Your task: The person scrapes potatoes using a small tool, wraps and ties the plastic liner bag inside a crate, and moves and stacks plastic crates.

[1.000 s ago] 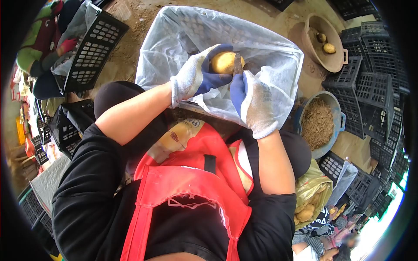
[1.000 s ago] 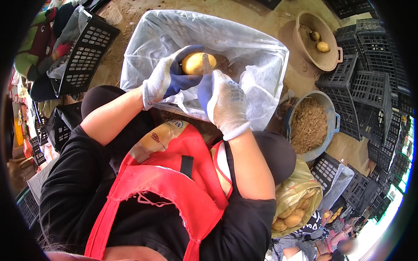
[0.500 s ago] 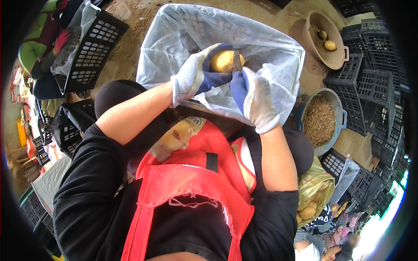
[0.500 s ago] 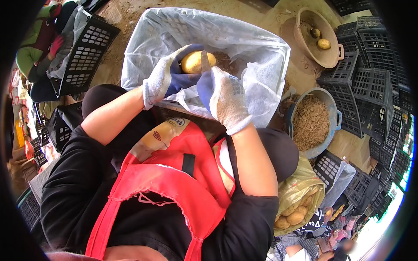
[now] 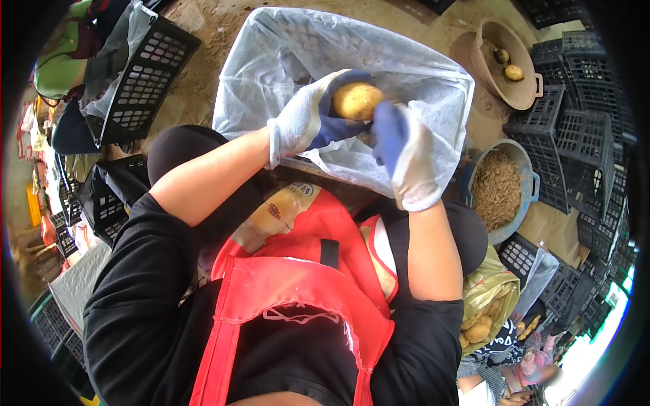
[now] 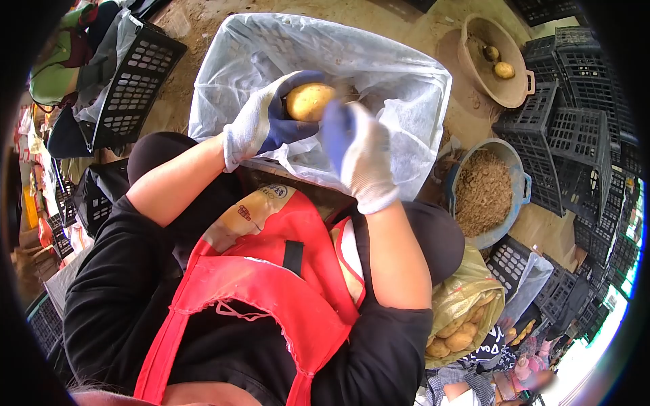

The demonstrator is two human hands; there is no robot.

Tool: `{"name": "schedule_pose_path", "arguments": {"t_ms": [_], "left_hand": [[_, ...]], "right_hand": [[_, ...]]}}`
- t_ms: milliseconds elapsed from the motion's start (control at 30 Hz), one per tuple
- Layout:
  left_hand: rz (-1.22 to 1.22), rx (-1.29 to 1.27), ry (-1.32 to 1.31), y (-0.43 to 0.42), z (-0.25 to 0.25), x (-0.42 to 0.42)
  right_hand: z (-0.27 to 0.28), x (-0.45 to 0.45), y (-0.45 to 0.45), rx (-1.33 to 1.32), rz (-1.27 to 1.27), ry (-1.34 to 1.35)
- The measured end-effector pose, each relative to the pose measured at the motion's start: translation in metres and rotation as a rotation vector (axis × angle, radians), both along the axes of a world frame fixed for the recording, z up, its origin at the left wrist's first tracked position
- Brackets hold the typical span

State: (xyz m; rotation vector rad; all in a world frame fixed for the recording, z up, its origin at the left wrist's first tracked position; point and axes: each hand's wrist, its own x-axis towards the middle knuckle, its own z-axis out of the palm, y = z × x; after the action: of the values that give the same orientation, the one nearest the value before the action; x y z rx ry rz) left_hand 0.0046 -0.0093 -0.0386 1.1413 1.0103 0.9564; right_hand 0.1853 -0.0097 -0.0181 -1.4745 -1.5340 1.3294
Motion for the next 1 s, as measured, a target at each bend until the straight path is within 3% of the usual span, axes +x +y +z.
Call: {"name": "schedule_pose_path", "arguments": {"t_ms": [67, 100, 167, 367, 467, 500, 567, 600, 667, 700, 733, 800, 867, 933, 1000], "left_hand": [[0.002, 0.373, 0.332, 0.000, 0.006, -0.003], [0.004, 0.376, 0.331, -0.001, 0.006, -0.003], [-0.029, 0.223, 0.038, -0.001, 0.005, -0.002], [-0.116, -0.162, -0.195, -0.001, 0.014, -0.010], [-0.060, -0.154, -0.281, -0.003, 0.003, -0.006], [-0.059, -0.039, -0.245, -0.004, 0.000, -0.004], [-0.064, 0.128, -0.142, -0.009, -0.002, -0.004], [-0.080, 0.059, -0.318, -0.012, -0.007, -0.003], [-0.087, -0.088, -0.237, -0.019, 0.013, -0.009], [-0.083, 0.009, -0.176, -0.022, 0.017, -0.012], [-0.050, -0.052, -0.189, -0.025, 0.029, -0.015], [0.106, 0.087, -0.081, -0.031, 0.043, -0.031], [0.232, 0.163, -0.139, -0.048, 0.064, -0.057], [0.396, 0.135, -0.293, -0.094, 0.111, -0.088], [0.635, 0.289, -0.378, -0.132, 0.109, -0.121]], "right_hand": [[0.023, 0.000, 0.009, -0.272, -0.229, 0.125], [0.018, 0.001, 0.010, -0.284, -0.181, 0.222], [0.014, 0.004, 0.010, -0.289, -0.138, 0.319], [0.017, 0.004, 0.011, -0.213, -0.191, 0.517], [0.016, 0.002, 0.012, -0.186, -0.191, 0.336], [0.011, -0.006, 0.005, 0.030, -0.180, 0.198], [0.011, -0.011, -0.002, 0.176, -0.063, 0.116], [0.001, -0.010, -0.002, 0.233, -0.012, 0.044], [0.004, -0.002, -0.002, -0.112, -0.091, 0.326], [0.008, -0.004, 0.002, -0.170, -0.176, 0.346], [-0.002, -0.003, 0.006, -0.309, -0.304, 0.381], [-0.013, -0.005, 0.002, -0.336, -0.252, 0.488], [-0.009, -0.021, -0.020, -0.380, 0.119, 0.523], [-0.037, -0.035, -0.041, -0.492, 0.288, 0.340], [-0.041, -0.051, -0.068, -0.490, 0.565, 0.147]]}}
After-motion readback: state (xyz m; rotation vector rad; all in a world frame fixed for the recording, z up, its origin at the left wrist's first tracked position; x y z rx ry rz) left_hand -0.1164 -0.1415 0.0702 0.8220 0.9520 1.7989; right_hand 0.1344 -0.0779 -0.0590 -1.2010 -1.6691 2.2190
